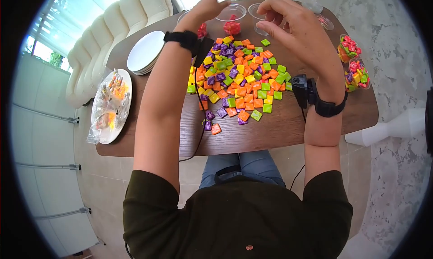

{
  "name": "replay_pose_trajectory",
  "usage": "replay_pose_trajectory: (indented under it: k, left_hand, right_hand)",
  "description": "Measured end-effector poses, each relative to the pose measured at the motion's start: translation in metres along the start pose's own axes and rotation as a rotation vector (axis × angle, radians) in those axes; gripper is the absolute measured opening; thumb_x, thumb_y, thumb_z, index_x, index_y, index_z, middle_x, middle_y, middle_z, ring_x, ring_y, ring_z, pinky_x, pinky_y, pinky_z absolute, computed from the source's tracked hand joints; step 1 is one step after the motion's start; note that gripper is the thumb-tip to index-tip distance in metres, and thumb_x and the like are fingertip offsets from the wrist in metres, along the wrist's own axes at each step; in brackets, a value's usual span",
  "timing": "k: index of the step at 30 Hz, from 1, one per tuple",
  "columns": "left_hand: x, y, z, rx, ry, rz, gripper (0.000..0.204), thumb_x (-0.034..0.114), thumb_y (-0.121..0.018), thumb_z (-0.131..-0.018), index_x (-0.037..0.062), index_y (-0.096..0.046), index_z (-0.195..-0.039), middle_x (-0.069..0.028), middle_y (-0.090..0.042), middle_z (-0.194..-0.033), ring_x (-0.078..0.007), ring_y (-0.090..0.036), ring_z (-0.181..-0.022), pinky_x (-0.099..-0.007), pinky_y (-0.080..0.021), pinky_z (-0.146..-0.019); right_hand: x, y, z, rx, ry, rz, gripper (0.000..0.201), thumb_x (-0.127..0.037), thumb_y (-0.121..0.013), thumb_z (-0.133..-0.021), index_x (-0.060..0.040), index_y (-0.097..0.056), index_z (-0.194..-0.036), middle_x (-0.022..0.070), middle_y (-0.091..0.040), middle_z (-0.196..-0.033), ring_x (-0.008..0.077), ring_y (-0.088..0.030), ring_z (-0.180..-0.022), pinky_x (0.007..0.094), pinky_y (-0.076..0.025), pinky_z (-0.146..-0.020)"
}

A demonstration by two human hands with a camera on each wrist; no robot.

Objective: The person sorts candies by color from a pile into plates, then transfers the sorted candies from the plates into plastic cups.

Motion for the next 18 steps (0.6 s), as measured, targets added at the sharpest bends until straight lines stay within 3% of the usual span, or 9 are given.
replay_pose_trajectory:
  k: [3, 6, 7, 9, 12, 15, 16, 17, 18]
  left_hand:
    - [-0.031, 0.013, 0.035, 0.034, 0.069, 0.282, 0.03, 0.018, -0.052, -0.09, 0.0044, -0.052, -0.116, -0.0092, -0.061, -0.089, -0.0156, -0.059, -0.081, -0.0276, -0.048, -0.069]
    - [-0.06, 0.007, 0.094, -0.308, 0.359, 0.121, 0.031, 0.024, -0.052, -0.092, 0.0092, -0.052, -0.119, -0.0079, -0.058, -0.099, -0.0139, -0.056, -0.086, -0.0265, -0.047, -0.072]
    - [-0.058, 0.003, 0.107, -0.403, 0.315, -0.025, 0.033, 0.024, -0.054, -0.09, 0.0095, -0.051, -0.121, -0.011, -0.06, -0.102, -0.019, -0.058, -0.091, -0.0295, -0.048, -0.076]
    - [-0.061, -0.009, 0.137, -0.557, 0.404, -0.064, 0.036, 0.023, -0.055, -0.089, 0.0099, -0.051, -0.122, -0.0145, -0.057, -0.11, -0.0249, -0.057, -0.098, -0.0328, -0.046, -0.083]
    - [-0.059, -0.024, 0.153, -0.579, 0.318, -0.377, 0.036, 0.023, -0.054, -0.089, 0.0107, -0.051, -0.122, -0.0158, -0.048, -0.123, -0.0291, -0.051, -0.108, -0.0341, -0.041, -0.092]
    - [-0.046, -0.028, 0.153, -0.562, 0.282, -0.066, 0.033, 0.019, -0.051, -0.09, 0.0094, -0.051, -0.122, -0.0136, -0.051, -0.12, -0.0267, -0.052, -0.109, -0.0329, -0.04, -0.093]
    - [-0.041, -0.025, 0.15, -0.544, 0.197, 0.156, 0.032, 0.011, -0.047, -0.091, 0.0084, -0.051, -0.122, -0.0098, -0.055, -0.119, -0.0223, -0.052, -0.108, -0.0309, -0.04, -0.093]
    - [-0.044, -0.021, 0.148, -0.533, 0.235, 0.288, 0.032, 0.005, -0.044, -0.091, 0.0063, -0.051, -0.122, -0.0067, -0.057, -0.117, -0.0188, -0.052, -0.108, -0.0288, -0.041, -0.092]
    - [-0.042, -0.008, 0.146, -0.469, 0.2, 0.293, 0.033, 0.003, -0.042, -0.091, 0.0055, -0.051, -0.122, -0.0063, -0.057, -0.117, -0.018, -0.052, -0.107, -0.0285, -0.042, -0.09]
  right_hand:
    - [-0.001, -0.003, 0.001, -0.024, -0.015, -0.016, 0.022, -0.017, -0.063, -0.08, -0.0023, -0.057, -0.095, 0.0059, -0.057, -0.082, 0.0147, -0.055, -0.072, 0.0259, -0.043, -0.062]
    - [-0.001, -0.013, 0.001, -0.07, -0.005, -0.018, 0.022, -0.016, -0.062, -0.08, -0.0016, -0.056, -0.095, 0.0071, -0.057, -0.083, 0.0158, -0.054, -0.073, 0.0267, -0.043, -0.063]
    - [0.001, -0.017, 0.001, -0.088, 0.008, -0.013, 0.022, -0.016, -0.062, -0.08, -0.0013, -0.055, -0.095, 0.0076, -0.056, -0.083, 0.0163, -0.054, -0.073, 0.0271, -0.044, -0.063]
    - [0.001, -0.025, 0.002, -0.118, 0.036, -0.004, 0.022, -0.015, -0.062, -0.08, -0.0008, -0.055, -0.095, 0.0086, -0.056, -0.082, 0.0174, -0.054, -0.073, 0.028, -0.044, -0.064]
    - [-0.001, -0.031, 0.003, -0.151, 0.054, 0.011, 0.022, -0.014, -0.061, -0.08, -0.0001, -0.053, -0.095, 0.0098, -0.055, -0.082, 0.0189, -0.054, -0.073, 0.0292, -0.044, -0.066]
    - [-0.002, -0.035, 0.004, -0.191, 0.041, 0.012, 0.022, -0.013, -0.061, -0.079, 0.0, -0.053, -0.095, 0.0105, -0.054, -0.081, 0.0201, -0.054, -0.074, 0.0297, -0.045, -0.067]
    - [-0.002, -0.036, 0.004, -0.198, 0.041, 0.005, 0.022, -0.013, -0.061, -0.079, -0.0001, -0.053, -0.095, 0.0106, -0.054, -0.081, 0.0203, -0.055, -0.074, 0.0297, -0.045, -0.067]
    - [-0.002, -0.037, 0.003, -0.204, 0.042, -0.003, 0.022, -0.012, -0.061, -0.079, -0.0001, -0.053, -0.096, 0.0107, -0.055, -0.081, 0.0205, -0.055, -0.074, 0.0298, -0.045, -0.068]
    - [-0.001, -0.038, 0.003, -0.21, 0.045, 0.001, 0.022, -0.012, -0.061, -0.079, -0.0002, -0.053, -0.096, 0.0108, -0.055, -0.081, 0.0206, -0.055, -0.074, 0.0298, -0.045, -0.068]
Point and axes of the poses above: each hand's wrist, its own z-axis away from the middle knuckle, its own y-axis out of the back of the hand, x = y × z, the point moved 7 cm from there along -z, towards the middle knuckle
